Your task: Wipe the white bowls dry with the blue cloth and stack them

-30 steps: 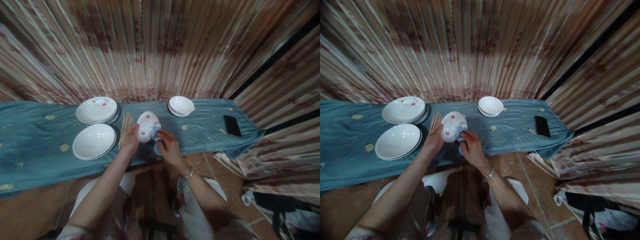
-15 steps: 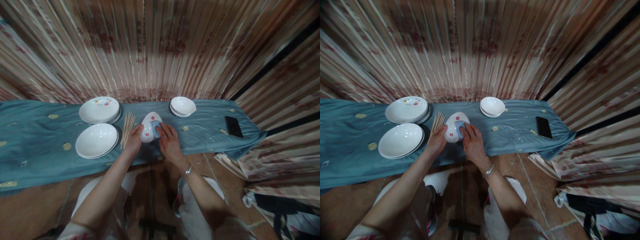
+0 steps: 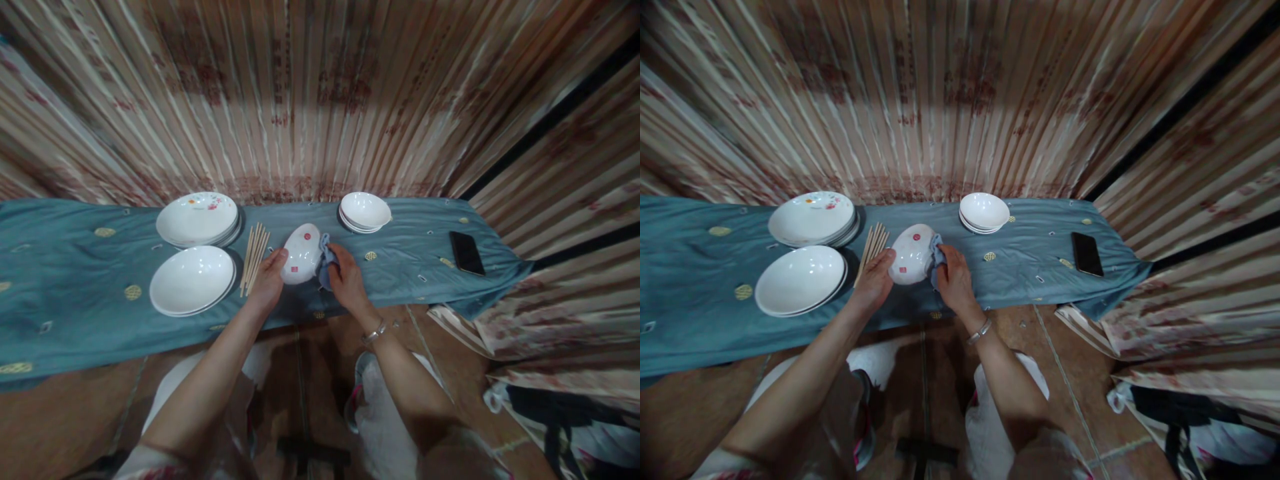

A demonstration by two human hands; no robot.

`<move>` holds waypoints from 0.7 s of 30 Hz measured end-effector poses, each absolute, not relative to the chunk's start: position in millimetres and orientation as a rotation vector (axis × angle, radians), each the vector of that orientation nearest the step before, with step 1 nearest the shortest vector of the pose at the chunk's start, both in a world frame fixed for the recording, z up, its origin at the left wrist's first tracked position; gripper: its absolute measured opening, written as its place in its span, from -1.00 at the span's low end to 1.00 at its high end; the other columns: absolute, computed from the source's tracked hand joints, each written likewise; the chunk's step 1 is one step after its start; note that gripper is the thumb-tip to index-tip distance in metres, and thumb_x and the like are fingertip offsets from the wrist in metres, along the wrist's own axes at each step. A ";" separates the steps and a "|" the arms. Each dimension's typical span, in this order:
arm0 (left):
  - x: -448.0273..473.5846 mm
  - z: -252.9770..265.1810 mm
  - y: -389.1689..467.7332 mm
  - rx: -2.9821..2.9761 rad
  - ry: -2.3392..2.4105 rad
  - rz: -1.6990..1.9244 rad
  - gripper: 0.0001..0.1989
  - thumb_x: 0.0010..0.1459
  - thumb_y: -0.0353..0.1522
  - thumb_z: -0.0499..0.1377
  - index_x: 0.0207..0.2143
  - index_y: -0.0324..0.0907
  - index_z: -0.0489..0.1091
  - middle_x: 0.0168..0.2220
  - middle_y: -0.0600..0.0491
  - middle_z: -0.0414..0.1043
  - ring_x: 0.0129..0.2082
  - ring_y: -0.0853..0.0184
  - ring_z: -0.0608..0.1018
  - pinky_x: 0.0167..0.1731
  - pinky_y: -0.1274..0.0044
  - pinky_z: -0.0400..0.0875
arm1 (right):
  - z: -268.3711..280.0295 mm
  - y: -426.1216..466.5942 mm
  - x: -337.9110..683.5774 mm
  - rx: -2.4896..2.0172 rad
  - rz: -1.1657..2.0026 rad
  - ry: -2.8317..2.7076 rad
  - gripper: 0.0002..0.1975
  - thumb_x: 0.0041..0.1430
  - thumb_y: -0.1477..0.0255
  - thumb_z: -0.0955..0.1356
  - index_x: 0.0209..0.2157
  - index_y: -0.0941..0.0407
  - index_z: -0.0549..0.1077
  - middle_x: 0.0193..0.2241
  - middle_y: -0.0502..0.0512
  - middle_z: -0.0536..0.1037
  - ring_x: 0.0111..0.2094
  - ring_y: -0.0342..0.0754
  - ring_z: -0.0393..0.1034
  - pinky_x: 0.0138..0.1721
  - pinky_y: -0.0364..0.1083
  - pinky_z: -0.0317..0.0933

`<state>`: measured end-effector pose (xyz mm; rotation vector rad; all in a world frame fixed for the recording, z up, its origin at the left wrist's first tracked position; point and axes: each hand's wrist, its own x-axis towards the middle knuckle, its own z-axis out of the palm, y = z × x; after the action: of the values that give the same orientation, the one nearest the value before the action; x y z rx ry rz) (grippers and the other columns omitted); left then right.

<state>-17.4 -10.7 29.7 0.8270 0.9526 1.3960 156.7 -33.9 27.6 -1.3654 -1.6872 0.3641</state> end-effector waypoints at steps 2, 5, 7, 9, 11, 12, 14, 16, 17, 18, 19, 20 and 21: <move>-17.2 29.3 -10.8 0.824 0.955 1.401 -0.61 -0.12 -0.07 0.37 -0.38 -0.19 0.49 -0.37 0.03 0.56 -0.25 0.21 0.58 -0.29 0.48 0.45 | 21.5 -31.3 158.0 -1.390 0.427 -1.623 -0.54 0.11 0.53 0.20 0.07 0.17 0.38 0.01 0.24 0.51 0.03 0.05 0.38 0.14 0.09 0.20; -16.5 29.3 -10.9 0.816 0.950 1.413 -0.61 -0.13 -0.07 0.37 -0.40 -0.19 0.48 -0.40 0.05 0.56 -0.28 0.23 0.59 -0.30 0.48 0.44 | 14.7 -29.2 158.1 -1.446 0.529 -1.526 -0.56 0.10 0.51 0.20 0.03 0.15 0.41 -0.10 0.18 0.57 -0.10 0.02 0.44 0.04 0.02 0.27; -16.1 29.6 -10.8 0.808 0.956 1.415 -0.59 -0.14 -0.06 0.38 -0.39 -0.20 0.48 -0.42 0.05 0.55 -0.30 0.24 0.58 -0.30 0.48 0.43 | 12.1 -28.9 157.4 -1.488 0.596 -1.455 -0.57 0.07 0.50 0.20 -0.02 0.14 0.44 -0.18 0.15 0.59 -0.16 0.02 0.44 -0.02 0.00 0.28; -16.1 29.8 -10.7 0.794 0.967 1.421 -0.57 -0.16 -0.05 0.38 -0.39 -0.21 0.48 -0.43 0.06 0.55 -0.32 0.25 0.58 -0.30 0.49 0.42 | 10.7 -29.4 156.6 -1.518 0.682 -1.387 -0.58 0.03 0.48 0.20 -0.07 0.14 0.46 -0.26 0.12 0.59 -0.20 0.02 0.43 -0.06 -0.01 0.27; -16.3 30.1 -11.0 0.787 0.964 1.430 -0.57 -0.16 -0.06 0.38 -0.39 -0.22 0.48 -0.43 0.06 0.54 -0.33 0.27 0.57 -0.30 0.50 0.41 | 10.0 -30.5 156.0 -1.515 0.794 -1.324 -0.60 -0.01 0.46 0.21 -0.12 0.13 0.48 -0.33 0.06 0.58 -0.27 -0.01 0.41 -0.13 -0.04 0.26; -16.4 30.2 -11.2 0.789 0.961 1.431 -0.57 -0.15 -0.06 0.38 -0.39 -0.22 0.47 -0.42 0.07 0.54 -0.33 0.28 0.56 -0.30 0.51 0.40 | 9.8 -31.4 155.5 -1.504 0.852 -1.287 -0.62 -0.02 0.45 0.22 -0.15 0.12 0.49 -0.37 0.02 0.57 -0.31 -0.03 0.38 -0.17 -0.07 0.25; -16.3 30.6 -11.8 0.801 0.956 1.424 -0.59 -0.11 -0.06 0.36 -0.38 -0.22 0.47 -0.41 0.07 0.54 -0.34 0.30 0.56 -0.30 0.51 0.40 | 9.3 -33.5 154.2 -1.459 0.982 -1.168 -0.68 -0.06 0.43 0.25 -0.25 0.12 0.50 -0.44 -0.04 0.52 -0.37 -0.08 0.33 -0.25 -0.12 0.21; -15.9 30.8 -12.2 0.802 0.964 1.421 -0.59 -0.08 -0.06 0.34 -0.36 -0.22 0.47 -0.40 0.06 0.54 -0.34 0.30 0.55 -0.30 0.51 0.39 | 8.8 -36.3 152.0 -1.409 1.091 -1.031 -0.77 -0.10 0.42 0.28 -0.36 0.12 0.50 -0.51 -0.09 0.47 -0.41 -0.12 0.27 -0.32 -0.16 0.15; -15.6 30.7 -12.3 0.793 0.968 1.426 -0.59 -0.08 -0.06 0.34 -0.36 -0.21 0.47 -0.41 0.07 0.53 -0.35 0.31 0.55 -0.31 0.51 0.38 | 8.4 -37.7 150.5 -1.387 1.133 -0.974 -0.80 -0.13 0.42 0.29 -0.41 0.12 0.49 -0.53 -0.10 0.44 -0.43 -0.13 0.25 -0.35 -0.18 0.12; -15.4 30.6 -12.3 0.782 0.969 1.433 -0.59 -0.09 -0.06 0.35 -0.36 -0.21 0.47 -0.42 0.08 0.52 -0.36 0.31 0.54 -0.31 0.51 0.38 | 8.1 -39.1 149.0 -1.369 1.168 -0.932 -0.83 -0.14 0.41 0.30 -0.44 0.12 0.48 -0.55 -0.12 0.43 -0.45 -0.15 0.23 -0.38 -0.19 0.10; -15.2 30.3 -12.2 0.772 0.969 1.439 -0.59 -0.10 -0.06 0.35 -0.37 -0.21 0.47 -0.44 0.09 0.51 -0.38 0.32 0.53 -0.32 0.51 0.38 | 7.7 -40.6 147.5 -1.356 1.200 -0.903 -0.84 -0.16 0.41 0.30 -0.47 0.12 0.48 -0.57 -0.12 0.41 -0.47 -0.16 0.22 -0.41 -0.20 0.08; -15.2 29.9 -12.1 0.767 0.968 1.443 -0.59 -0.10 -0.06 0.36 -0.37 -0.21 0.46 -0.45 0.10 0.49 -0.40 0.34 0.53 -0.33 0.52 0.38 | 7.4 -41.9 146.0 -1.345 1.230 -0.881 -0.85 -0.16 0.40 0.31 -0.49 0.12 0.47 -0.59 -0.13 0.41 -0.49 -0.17 0.21 -0.44 -0.20 0.07; -15.4 29.4 -11.9 0.766 0.966 1.443 -0.59 -0.10 -0.06 0.36 -0.37 -0.21 0.46 -0.46 0.10 0.48 -0.41 0.35 0.52 -0.33 0.52 0.38 | 7.2 -43.2 144.7 -1.331 1.267 -0.852 -0.86 -0.17 0.40 0.32 -0.50 0.13 0.47 -0.61 -0.13 0.40 -0.51 -0.18 0.21 -0.46 -0.21 0.06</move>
<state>-15.4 -11.9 29.4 0.7662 0.9657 1.4429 144.7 -43.2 7.2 -1.3314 -0.8516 1.2668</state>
